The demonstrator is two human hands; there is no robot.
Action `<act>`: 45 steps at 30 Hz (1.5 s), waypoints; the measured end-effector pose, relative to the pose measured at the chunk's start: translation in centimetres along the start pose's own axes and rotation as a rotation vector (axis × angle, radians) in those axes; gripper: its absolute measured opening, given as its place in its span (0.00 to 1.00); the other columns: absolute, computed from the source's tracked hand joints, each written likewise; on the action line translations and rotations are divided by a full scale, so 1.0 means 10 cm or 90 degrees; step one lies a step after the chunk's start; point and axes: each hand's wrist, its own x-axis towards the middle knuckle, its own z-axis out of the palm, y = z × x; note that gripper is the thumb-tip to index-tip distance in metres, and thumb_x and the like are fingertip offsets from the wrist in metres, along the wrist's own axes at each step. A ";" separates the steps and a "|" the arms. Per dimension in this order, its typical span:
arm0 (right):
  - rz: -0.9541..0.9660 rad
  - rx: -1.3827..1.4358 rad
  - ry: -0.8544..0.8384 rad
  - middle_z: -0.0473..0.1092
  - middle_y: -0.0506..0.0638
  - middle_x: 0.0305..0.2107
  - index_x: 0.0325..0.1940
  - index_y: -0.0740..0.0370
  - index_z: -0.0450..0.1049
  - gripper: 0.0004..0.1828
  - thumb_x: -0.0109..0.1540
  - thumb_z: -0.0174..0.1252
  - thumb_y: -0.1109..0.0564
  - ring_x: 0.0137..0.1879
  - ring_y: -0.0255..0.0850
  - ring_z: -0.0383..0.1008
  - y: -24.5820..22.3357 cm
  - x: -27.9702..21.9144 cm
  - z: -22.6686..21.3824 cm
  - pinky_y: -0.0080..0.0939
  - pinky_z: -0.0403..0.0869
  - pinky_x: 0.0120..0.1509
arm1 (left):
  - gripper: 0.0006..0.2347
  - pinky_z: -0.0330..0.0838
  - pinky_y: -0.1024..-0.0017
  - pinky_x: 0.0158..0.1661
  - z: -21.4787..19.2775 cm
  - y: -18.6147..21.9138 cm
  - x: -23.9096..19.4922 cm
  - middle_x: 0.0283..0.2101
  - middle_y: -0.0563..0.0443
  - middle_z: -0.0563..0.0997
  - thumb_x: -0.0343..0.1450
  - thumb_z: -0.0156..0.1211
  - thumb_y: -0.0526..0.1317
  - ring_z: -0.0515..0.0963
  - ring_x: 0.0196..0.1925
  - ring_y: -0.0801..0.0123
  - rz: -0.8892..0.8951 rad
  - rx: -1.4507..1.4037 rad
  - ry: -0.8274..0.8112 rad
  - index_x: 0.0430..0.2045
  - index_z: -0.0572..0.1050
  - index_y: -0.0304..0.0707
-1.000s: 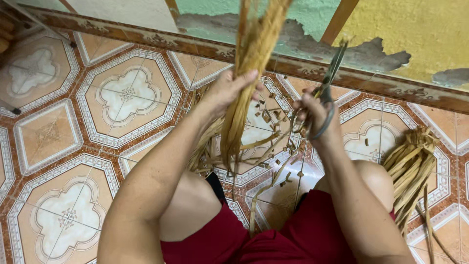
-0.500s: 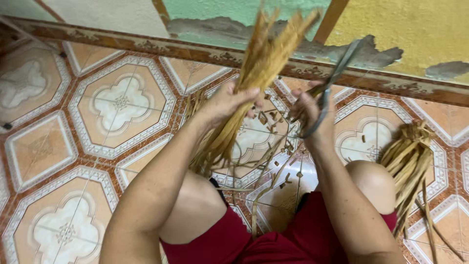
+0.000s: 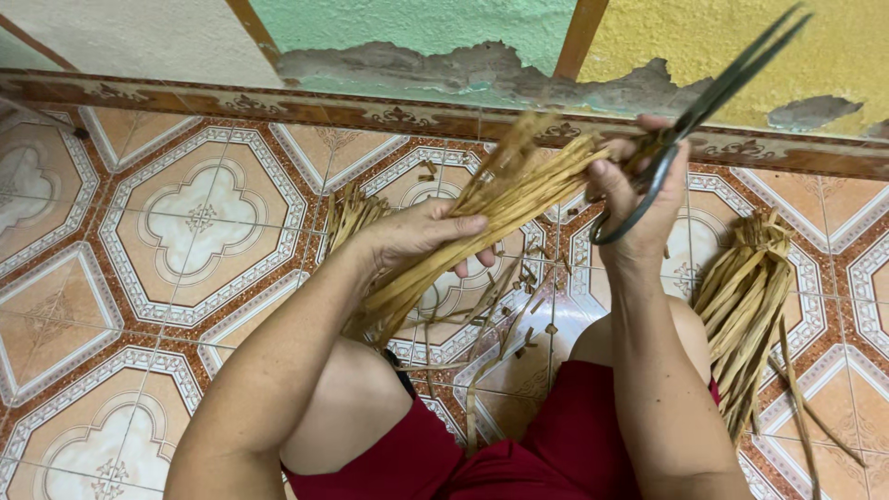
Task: The person sits on a tiled floor and uses shears to cut a bundle of dried sticks into small pieces. They hold the bundle in one hand and repeatedly snip the sticks, allowing the cut fragments to fall onto the floor.
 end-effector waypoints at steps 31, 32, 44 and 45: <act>0.337 -0.333 -0.252 0.67 0.43 0.32 0.56 0.58 0.75 0.26 0.59 0.69 0.45 0.40 0.33 0.68 0.27 -0.35 -0.04 0.35 0.69 0.45 | 0.11 0.64 0.88 0.16 -0.43 0.02 -0.15 0.21 0.60 0.78 0.68 0.68 0.45 0.72 0.18 0.87 0.150 0.003 0.407 0.35 0.79 0.38; 0.329 -0.342 -0.250 0.67 0.44 0.33 0.56 0.58 0.75 0.26 0.59 0.69 0.44 0.41 0.34 0.68 0.27 -0.34 -0.04 0.36 0.70 0.45 | 0.11 0.64 0.88 0.16 -0.43 0.02 -0.15 0.20 0.59 0.78 0.68 0.68 0.45 0.71 0.17 0.87 0.133 0.020 0.399 0.34 0.80 0.37; 0.311 -0.341 -0.184 0.73 0.43 0.32 0.53 0.58 0.75 0.22 0.59 0.68 0.47 0.39 0.32 0.72 0.36 -0.34 -0.06 0.32 0.70 0.38 | 0.11 0.60 0.87 0.14 -0.37 0.01 -0.11 0.17 0.59 0.76 0.67 0.69 0.47 0.67 0.13 0.87 0.083 0.058 0.313 0.28 0.78 0.40; 0.289 -0.335 -0.185 0.74 0.42 0.32 0.53 0.59 0.75 0.21 0.59 0.68 0.48 0.39 0.31 0.72 0.37 -0.36 -0.05 0.30 0.70 0.39 | 0.11 0.61 0.87 0.14 -0.37 0.00 -0.11 0.17 0.60 0.76 0.67 0.69 0.47 0.67 0.13 0.87 0.083 0.058 0.308 0.28 0.78 0.40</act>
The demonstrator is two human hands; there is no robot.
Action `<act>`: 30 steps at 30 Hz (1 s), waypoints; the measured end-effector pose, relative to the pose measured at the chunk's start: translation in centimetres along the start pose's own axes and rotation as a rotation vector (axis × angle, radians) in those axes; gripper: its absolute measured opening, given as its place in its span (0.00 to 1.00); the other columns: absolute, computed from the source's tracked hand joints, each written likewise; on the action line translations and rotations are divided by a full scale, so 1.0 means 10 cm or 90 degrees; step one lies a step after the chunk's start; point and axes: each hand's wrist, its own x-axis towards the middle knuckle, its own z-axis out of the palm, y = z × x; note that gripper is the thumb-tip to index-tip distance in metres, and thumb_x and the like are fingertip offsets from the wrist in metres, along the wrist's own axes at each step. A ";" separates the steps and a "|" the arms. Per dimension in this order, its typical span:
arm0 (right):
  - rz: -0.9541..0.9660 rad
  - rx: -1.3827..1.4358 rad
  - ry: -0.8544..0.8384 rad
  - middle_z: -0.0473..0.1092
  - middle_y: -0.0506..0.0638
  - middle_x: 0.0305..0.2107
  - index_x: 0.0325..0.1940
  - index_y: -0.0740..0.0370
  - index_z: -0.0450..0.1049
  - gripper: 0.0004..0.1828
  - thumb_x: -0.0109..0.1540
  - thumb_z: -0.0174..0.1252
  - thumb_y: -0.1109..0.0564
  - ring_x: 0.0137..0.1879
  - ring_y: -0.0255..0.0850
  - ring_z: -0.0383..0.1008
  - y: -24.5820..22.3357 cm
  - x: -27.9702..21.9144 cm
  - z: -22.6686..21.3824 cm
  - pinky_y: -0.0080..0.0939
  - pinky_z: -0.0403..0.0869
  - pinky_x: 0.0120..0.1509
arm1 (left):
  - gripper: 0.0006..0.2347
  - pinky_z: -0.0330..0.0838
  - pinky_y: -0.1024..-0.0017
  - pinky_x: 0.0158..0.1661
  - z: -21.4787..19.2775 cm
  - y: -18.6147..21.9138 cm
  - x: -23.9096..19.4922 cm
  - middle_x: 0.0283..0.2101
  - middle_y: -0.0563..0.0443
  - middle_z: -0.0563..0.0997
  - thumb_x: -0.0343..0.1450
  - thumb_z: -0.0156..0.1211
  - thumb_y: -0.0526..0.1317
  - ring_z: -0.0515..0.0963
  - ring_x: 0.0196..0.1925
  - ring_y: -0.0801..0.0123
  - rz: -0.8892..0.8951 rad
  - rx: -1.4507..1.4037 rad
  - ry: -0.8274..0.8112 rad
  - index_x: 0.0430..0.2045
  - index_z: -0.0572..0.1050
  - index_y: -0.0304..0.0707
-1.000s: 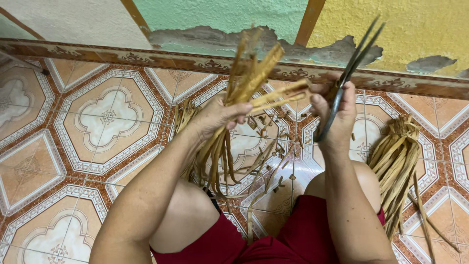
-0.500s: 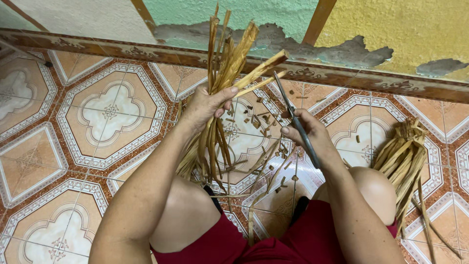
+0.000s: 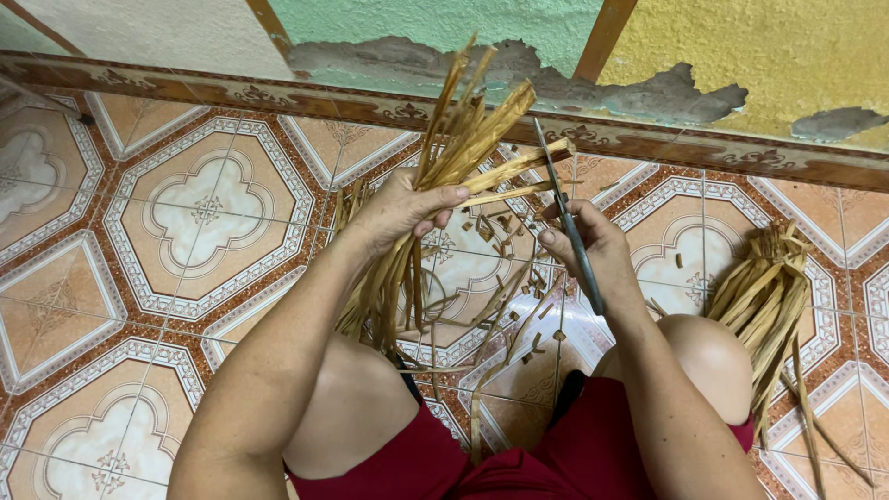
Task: The person sits on a tiled floor and uses shears to cut a bundle of dried sticks into small pieces. They hold the bundle in one hand and repeatedly snip the sticks, allowing the cut fragments to fall onto the floor.
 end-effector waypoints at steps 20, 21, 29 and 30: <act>-0.080 0.412 0.096 0.73 0.47 0.34 0.61 0.63 0.66 0.25 0.62 0.64 0.66 0.37 0.38 0.76 -0.22 0.07 0.05 0.37 0.77 0.38 | 0.20 0.75 0.83 0.18 0.11 0.03 -0.03 0.27 0.47 0.83 0.65 0.71 0.48 0.79 0.19 0.77 -0.065 -0.114 -0.174 0.42 0.75 0.32; -0.080 0.414 0.095 0.73 0.48 0.34 0.61 0.62 0.65 0.25 0.62 0.65 0.66 0.37 0.38 0.77 -0.21 0.08 0.05 0.36 0.77 0.39 | 0.21 0.76 0.82 0.19 0.13 0.03 -0.03 0.28 0.44 0.85 0.65 0.71 0.49 0.79 0.19 0.74 -0.102 -0.112 -0.206 0.42 0.76 0.28; -0.183 0.188 0.087 0.76 0.50 0.43 0.67 0.63 0.67 0.26 0.65 0.64 0.62 0.49 0.37 0.79 -0.17 0.10 0.00 0.37 0.81 0.56 | 0.24 0.77 0.77 0.23 0.20 -0.13 0.04 0.29 0.47 0.84 0.65 0.69 0.54 0.80 0.21 0.76 -0.142 0.000 -0.266 0.45 0.77 0.31; -0.187 0.176 0.095 0.75 0.49 0.42 0.68 0.63 0.66 0.28 0.65 0.65 0.62 0.48 0.36 0.77 -0.19 0.08 -0.04 0.35 0.79 0.55 | 0.25 0.76 0.77 0.23 0.17 -0.14 0.05 0.29 0.46 0.84 0.65 0.69 0.54 0.79 0.21 0.75 -0.134 -0.016 -0.258 0.45 0.77 0.31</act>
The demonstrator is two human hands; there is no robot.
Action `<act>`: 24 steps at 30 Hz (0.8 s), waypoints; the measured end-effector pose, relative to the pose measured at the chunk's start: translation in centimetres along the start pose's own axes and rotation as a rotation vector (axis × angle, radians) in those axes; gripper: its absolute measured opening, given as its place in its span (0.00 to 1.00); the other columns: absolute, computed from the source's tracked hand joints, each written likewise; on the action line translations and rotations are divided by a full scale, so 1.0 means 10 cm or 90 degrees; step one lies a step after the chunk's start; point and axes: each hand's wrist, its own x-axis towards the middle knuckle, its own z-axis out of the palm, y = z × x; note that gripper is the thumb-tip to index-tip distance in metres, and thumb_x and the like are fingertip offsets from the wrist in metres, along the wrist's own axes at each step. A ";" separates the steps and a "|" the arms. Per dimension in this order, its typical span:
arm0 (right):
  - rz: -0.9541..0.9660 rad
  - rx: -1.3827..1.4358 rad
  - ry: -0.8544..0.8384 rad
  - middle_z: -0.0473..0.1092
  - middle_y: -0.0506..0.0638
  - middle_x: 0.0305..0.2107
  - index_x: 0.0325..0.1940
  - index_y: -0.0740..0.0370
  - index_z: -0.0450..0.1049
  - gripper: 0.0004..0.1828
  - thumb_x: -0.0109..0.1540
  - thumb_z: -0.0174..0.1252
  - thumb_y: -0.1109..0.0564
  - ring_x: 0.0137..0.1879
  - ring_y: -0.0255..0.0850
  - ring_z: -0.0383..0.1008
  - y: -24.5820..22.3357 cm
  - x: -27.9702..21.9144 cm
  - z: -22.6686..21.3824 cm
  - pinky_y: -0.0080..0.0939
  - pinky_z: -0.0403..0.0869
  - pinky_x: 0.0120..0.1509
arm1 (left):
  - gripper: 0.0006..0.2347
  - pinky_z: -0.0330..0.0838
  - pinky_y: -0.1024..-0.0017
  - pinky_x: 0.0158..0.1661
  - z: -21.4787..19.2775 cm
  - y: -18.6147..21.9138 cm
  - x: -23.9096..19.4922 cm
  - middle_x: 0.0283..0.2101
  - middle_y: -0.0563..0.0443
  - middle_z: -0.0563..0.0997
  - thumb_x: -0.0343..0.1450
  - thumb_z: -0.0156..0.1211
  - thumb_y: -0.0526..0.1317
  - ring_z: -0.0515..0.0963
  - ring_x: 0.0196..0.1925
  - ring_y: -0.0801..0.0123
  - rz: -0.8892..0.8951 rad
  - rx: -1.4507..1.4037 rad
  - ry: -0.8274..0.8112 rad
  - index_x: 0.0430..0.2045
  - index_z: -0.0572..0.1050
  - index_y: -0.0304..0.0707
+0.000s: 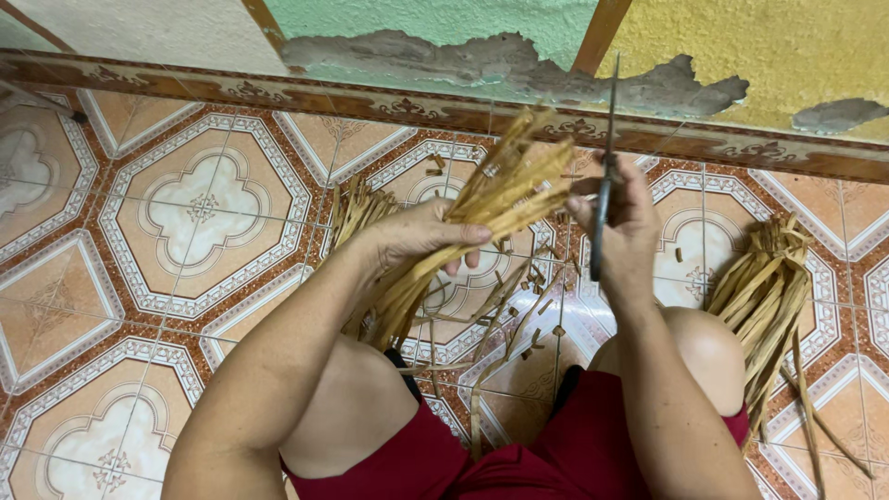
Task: The person sits on a tiled floor and uses shears to cut a bundle of dried sticks into small pieces. They hold the bundle in one hand and repeatedly snip the sticks, allowing the cut fragments to fall onto the floor.
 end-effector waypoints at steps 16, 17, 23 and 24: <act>0.016 0.038 0.017 0.77 0.50 0.44 0.66 0.61 0.65 0.29 0.63 0.68 0.63 0.43 0.32 0.76 -0.11 -0.16 -0.04 0.30 0.73 0.43 | 0.29 0.76 0.78 0.23 -0.01 0.11 -0.04 0.33 0.46 0.87 0.67 0.55 0.65 0.80 0.23 0.76 0.020 0.069 0.039 0.45 0.78 0.35; 0.017 0.053 0.023 0.78 0.51 0.46 0.66 0.61 0.64 0.30 0.63 0.67 0.63 0.44 0.32 0.77 -0.11 -0.18 0.04 0.30 0.75 0.43 | 0.30 0.76 0.78 0.24 0.03 0.12 -0.03 0.34 0.46 0.87 0.68 0.55 0.65 0.80 0.23 0.76 0.030 0.078 0.031 0.45 0.79 0.35; 0.019 0.071 0.048 0.77 0.51 0.47 0.66 0.61 0.64 0.31 0.61 0.66 0.67 0.52 0.36 0.79 0.02 -0.14 0.28 0.33 0.78 0.57 | 0.32 0.80 0.74 0.22 0.19 0.20 -0.02 0.34 0.52 0.89 0.66 0.48 0.68 0.81 0.21 0.75 -0.028 0.206 0.004 0.42 0.81 0.38; 0.005 0.061 0.046 0.76 0.50 0.48 0.66 0.61 0.64 0.30 0.62 0.66 0.67 0.53 0.36 0.78 0.03 -0.13 0.29 0.33 0.77 0.57 | 0.32 0.79 0.73 0.21 0.19 0.22 -0.01 0.34 0.53 0.89 0.66 0.48 0.68 0.81 0.21 0.75 -0.044 0.215 -0.006 0.42 0.81 0.38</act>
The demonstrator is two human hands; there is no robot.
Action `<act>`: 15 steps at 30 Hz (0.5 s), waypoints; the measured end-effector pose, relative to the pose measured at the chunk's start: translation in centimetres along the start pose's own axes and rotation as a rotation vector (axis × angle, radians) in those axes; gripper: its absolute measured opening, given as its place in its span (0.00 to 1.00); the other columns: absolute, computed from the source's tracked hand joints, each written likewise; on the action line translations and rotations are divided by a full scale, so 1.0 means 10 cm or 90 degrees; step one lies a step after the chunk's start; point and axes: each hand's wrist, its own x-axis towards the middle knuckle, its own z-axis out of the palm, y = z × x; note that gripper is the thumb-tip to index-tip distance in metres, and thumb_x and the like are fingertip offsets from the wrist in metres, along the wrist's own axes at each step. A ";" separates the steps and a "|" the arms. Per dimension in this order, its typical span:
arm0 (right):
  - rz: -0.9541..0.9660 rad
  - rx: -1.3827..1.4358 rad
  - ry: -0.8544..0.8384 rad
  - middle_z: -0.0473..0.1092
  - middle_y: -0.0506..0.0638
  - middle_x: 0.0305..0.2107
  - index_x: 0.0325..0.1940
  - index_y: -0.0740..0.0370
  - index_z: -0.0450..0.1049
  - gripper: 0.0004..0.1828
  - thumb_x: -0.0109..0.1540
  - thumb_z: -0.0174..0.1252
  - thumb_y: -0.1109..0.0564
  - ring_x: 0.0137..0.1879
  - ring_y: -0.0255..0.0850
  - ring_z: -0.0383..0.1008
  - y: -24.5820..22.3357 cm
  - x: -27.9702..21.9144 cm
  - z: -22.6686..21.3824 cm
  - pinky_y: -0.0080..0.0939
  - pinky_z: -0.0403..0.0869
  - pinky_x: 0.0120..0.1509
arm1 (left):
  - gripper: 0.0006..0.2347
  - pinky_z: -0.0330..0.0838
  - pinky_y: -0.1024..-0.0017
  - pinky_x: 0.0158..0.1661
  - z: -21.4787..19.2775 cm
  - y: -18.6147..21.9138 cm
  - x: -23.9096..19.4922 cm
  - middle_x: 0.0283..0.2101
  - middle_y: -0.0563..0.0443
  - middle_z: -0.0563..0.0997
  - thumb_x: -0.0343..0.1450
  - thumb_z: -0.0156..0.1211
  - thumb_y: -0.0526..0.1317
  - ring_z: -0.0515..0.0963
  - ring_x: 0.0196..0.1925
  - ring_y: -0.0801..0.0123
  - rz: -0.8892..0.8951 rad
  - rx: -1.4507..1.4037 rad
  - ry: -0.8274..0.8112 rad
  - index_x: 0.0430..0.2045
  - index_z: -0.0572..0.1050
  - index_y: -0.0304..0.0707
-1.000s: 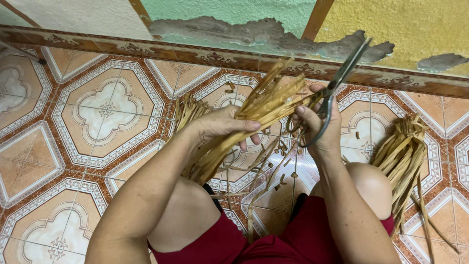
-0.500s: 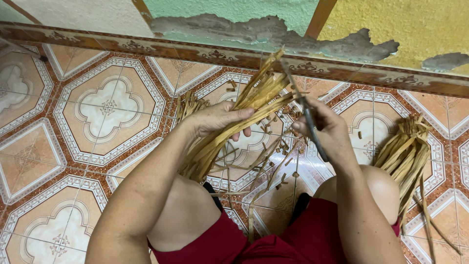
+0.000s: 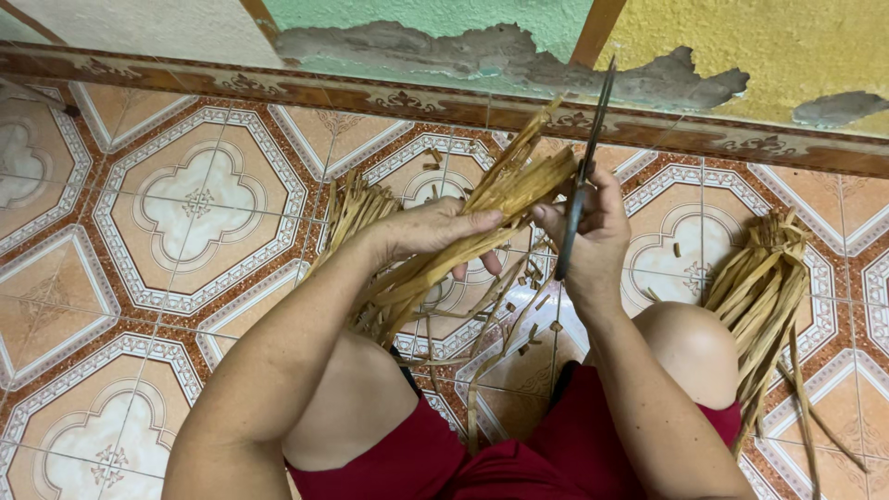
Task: The person sits on a tiled floor and uses shears to cut a bundle of dried sticks into small pieces. They hold the bundle in one hand and repeatedly snip the sticks, allowing the cut fragments to fall onto the floor.
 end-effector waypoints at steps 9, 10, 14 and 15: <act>-0.015 -0.036 0.016 0.74 0.47 0.41 0.61 0.60 0.67 0.25 0.63 0.66 0.70 0.48 0.34 0.77 0.04 0.05 -0.07 0.33 0.78 0.53 | 0.23 0.76 0.80 0.27 -0.08 -0.13 0.04 0.40 0.47 0.88 0.70 0.63 0.55 0.79 0.25 0.78 0.105 -0.101 -0.081 0.45 0.79 0.32; -0.015 -0.019 0.021 0.75 0.47 0.40 0.61 0.60 0.67 0.25 0.63 0.66 0.70 0.47 0.34 0.77 0.03 0.07 -0.10 0.33 0.78 0.52 | 0.22 0.76 0.80 0.27 -0.09 -0.15 0.04 0.39 0.48 0.88 0.70 0.63 0.55 0.79 0.25 0.79 0.089 -0.116 -0.081 0.45 0.79 0.33; -0.007 -0.011 0.063 0.74 0.47 0.38 0.62 0.60 0.67 0.25 0.64 0.66 0.69 0.40 0.34 0.73 0.01 0.12 -0.17 0.30 0.71 0.42 | 0.20 0.78 0.79 0.28 -0.15 -0.26 0.06 0.38 0.48 0.88 0.68 0.65 0.52 0.81 0.25 0.79 0.057 -0.139 -0.102 0.45 0.78 0.35; -0.011 -0.004 0.058 0.74 0.48 0.39 0.62 0.60 0.67 0.24 0.64 0.66 0.69 0.39 0.33 0.72 0.00 0.13 -0.19 0.30 0.71 0.41 | 0.20 0.78 0.79 0.28 -0.15 -0.29 0.08 0.38 0.48 0.88 0.68 0.65 0.52 0.81 0.26 0.79 0.055 -0.134 -0.114 0.45 0.78 0.35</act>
